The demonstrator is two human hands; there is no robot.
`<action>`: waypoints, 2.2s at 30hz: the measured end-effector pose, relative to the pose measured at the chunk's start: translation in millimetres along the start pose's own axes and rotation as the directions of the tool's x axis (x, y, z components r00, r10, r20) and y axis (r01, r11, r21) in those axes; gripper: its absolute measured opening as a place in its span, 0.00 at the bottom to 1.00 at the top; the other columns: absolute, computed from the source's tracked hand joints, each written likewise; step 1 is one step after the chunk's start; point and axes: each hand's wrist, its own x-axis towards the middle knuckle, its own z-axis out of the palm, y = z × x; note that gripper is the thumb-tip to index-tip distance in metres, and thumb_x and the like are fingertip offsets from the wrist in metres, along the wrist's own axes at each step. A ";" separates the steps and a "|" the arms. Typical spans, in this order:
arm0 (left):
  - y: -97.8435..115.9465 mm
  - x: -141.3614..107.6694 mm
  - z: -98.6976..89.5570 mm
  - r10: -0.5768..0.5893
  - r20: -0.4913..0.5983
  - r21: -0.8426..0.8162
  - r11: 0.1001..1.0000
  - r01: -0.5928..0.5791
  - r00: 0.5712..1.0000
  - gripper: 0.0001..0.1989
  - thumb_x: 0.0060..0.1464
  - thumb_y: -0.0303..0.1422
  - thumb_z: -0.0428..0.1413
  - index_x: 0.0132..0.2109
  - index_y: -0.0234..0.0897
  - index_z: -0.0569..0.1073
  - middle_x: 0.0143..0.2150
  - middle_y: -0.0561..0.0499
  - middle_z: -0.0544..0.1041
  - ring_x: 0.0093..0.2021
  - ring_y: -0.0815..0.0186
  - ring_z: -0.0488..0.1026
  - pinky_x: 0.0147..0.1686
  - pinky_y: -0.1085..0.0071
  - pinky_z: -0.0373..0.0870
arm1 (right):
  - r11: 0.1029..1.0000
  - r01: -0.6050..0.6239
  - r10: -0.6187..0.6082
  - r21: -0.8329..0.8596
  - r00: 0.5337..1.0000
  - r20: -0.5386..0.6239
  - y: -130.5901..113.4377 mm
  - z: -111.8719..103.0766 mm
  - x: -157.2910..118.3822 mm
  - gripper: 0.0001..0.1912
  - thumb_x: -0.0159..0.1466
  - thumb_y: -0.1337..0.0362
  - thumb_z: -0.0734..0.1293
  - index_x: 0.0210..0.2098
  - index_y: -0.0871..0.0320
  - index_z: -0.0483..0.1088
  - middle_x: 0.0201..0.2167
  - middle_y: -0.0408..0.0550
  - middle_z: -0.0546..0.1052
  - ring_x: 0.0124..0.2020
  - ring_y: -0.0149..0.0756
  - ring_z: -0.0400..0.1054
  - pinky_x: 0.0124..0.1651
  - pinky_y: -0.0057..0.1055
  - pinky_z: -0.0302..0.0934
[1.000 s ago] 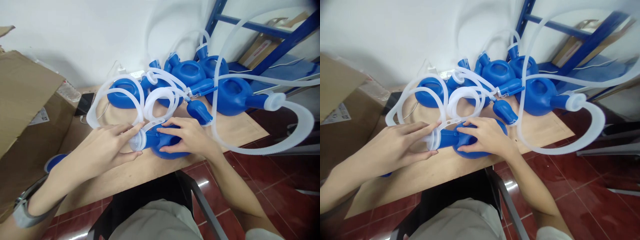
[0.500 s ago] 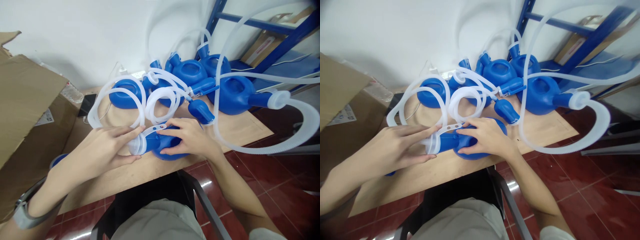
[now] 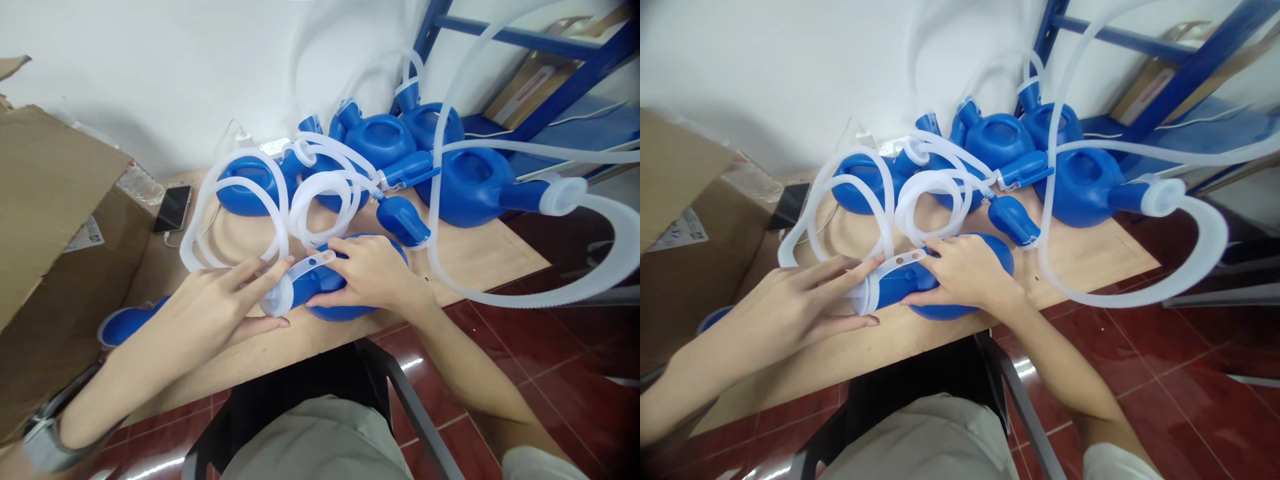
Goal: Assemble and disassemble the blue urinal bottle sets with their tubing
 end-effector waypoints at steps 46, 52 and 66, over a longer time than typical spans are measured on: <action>22.1 27.1 12.0 0.046 -0.193 -0.108 0.992 -0.068 0.980 0.15 0.73 0.38 0.56 0.58 0.35 0.77 0.56 0.43 0.85 0.46 0.55 0.87 0.37 0.62 0.86 | 0.891 -0.045 0.116 0.451 0.984 -0.132 1.6 -6.8 -4.1 0.10 0.75 0.56 0.71 0.45 0.51 0.85 0.43 0.45 0.87 0.46 0.39 0.82 0.50 0.36 0.75; 21.3 28.9 12.9 0.077 -0.194 -0.108 0.989 -0.100 0.978 0.13 0.72 0.37 0.58 0.58 0.36 0.78 0.63 0.42 0.82 0.48 0.54 0.87 0.39 0.60 0.88 | 0.903 -0.003 0.070 0.431 0.988 -0.141 2.9 -8.8 -5.9 0.10 0.74 0.56 0.72 0.42 0.52 0.85 0.44 0.45 0.87 0.46 0.39 0.81 0.51 0.36 0.75; 19.0 32.5 15.7 0.133 -0.233 -0.080 0.985 -0.155 0.964 0.09 0.71 0.34 0.57 0.54 0.37 0.75 0.48 0.45 0.86 0.38 0.56 0.87 0.24 0.64 0.78 | 0.914 0.107 -0.050 0.392 0.987 -0.151 5.2 -9.6 -7.1 0.10 0.75 0.58 0.71 0.46 0.53 0.85 0.46 0.47 0.87 0.47 0.40 0.80 0.51 0.39 0.75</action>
